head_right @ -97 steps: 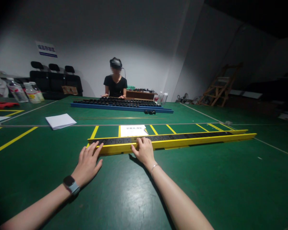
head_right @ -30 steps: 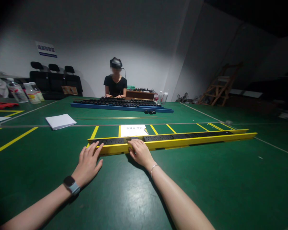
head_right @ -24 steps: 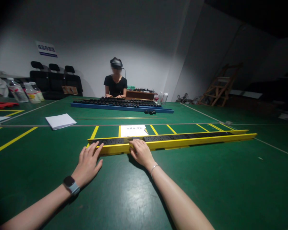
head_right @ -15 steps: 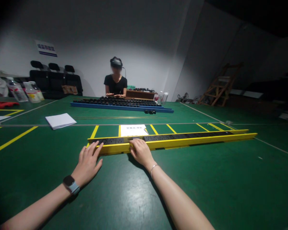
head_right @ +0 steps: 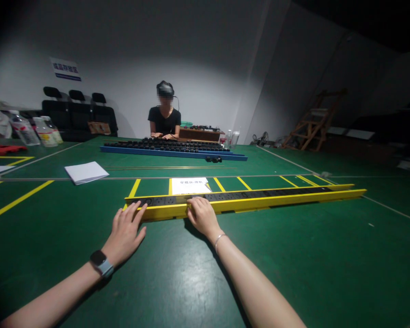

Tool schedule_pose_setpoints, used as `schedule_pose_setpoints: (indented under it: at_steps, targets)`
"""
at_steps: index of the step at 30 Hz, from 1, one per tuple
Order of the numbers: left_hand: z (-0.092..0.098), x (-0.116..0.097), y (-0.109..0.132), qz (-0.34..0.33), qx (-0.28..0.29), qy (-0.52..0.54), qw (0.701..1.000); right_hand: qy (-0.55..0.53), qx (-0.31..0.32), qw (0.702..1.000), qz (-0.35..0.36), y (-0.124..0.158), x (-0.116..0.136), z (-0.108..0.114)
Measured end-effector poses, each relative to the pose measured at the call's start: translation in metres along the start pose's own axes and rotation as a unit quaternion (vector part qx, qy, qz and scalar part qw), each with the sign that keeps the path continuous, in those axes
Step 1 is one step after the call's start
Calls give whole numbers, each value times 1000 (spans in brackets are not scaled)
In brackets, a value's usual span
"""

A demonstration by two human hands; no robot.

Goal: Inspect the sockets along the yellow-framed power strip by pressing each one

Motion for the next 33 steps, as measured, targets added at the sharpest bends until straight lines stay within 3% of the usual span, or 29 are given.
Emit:
schedule_pose_setpoints:
  at_steps: [20, 27, 33]
  targets:
    - [0, -1, 0, -2, 3, -9, 1000, 29, -31, 998, -40, 0, -13, 2]
    - [0, 0, 0, 3, -1, 3, 1000, -61, 41, 997, 35, 4, 8, -13]
    - [2, 0, -1, 2, -6, 8, 1000, -29, 73, 997, 8, 0, 11, -22]
Point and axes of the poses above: each hand's wrist, its own y-axis away from the middle knuckle, its own z-axis out of the back of the hand, x = y × z, the point moved 9 cm from there along -y, towards the middle knuckle, and after that the axes turned 10 degrees about -z, right-handed, at the moved point
